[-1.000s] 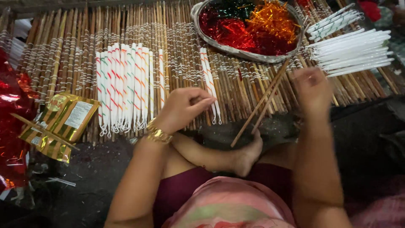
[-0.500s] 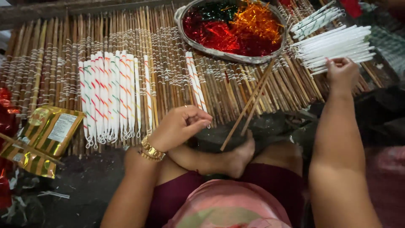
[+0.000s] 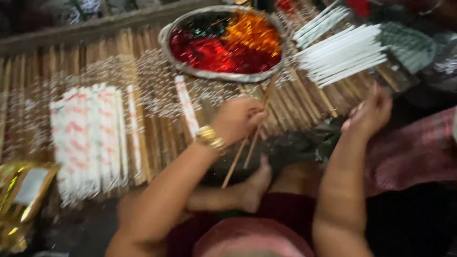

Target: Decorating white candles by wrapping them with thin strips of colored wax using a small stick.

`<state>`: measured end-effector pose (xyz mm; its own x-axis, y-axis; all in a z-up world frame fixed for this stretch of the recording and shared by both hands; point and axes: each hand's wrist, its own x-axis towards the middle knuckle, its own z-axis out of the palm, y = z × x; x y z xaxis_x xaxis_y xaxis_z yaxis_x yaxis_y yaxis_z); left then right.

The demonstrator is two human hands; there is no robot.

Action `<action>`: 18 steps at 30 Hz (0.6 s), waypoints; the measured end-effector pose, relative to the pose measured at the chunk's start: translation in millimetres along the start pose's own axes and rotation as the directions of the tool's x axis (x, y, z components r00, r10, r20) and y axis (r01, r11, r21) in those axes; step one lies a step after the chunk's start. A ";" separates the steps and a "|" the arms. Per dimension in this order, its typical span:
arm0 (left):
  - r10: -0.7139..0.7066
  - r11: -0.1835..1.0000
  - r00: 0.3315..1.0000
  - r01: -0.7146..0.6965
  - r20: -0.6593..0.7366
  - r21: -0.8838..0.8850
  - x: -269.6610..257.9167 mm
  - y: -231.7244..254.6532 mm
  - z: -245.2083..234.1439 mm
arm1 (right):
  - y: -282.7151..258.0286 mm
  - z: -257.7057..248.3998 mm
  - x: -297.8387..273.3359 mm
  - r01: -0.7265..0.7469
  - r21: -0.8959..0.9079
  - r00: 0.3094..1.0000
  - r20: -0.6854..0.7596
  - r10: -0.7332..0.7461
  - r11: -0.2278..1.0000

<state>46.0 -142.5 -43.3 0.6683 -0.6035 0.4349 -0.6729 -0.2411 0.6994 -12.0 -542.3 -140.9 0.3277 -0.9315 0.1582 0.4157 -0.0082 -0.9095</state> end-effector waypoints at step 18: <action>-0.267 0.799 0.955 0.147 0.125 0.583 226.8 -1.2 266.5 | -40.6 -88.3 -98.1 -0.177 0.268 0.969 0.218 0.120 0.947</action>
<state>113.8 -481.6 -96.7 0.7786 -0.6074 0.1577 -0.6243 -0.7243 0.2925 -136.0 -482.7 -153.4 0.5520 -0.8239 0.1280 0.5627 0.2549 -0.7864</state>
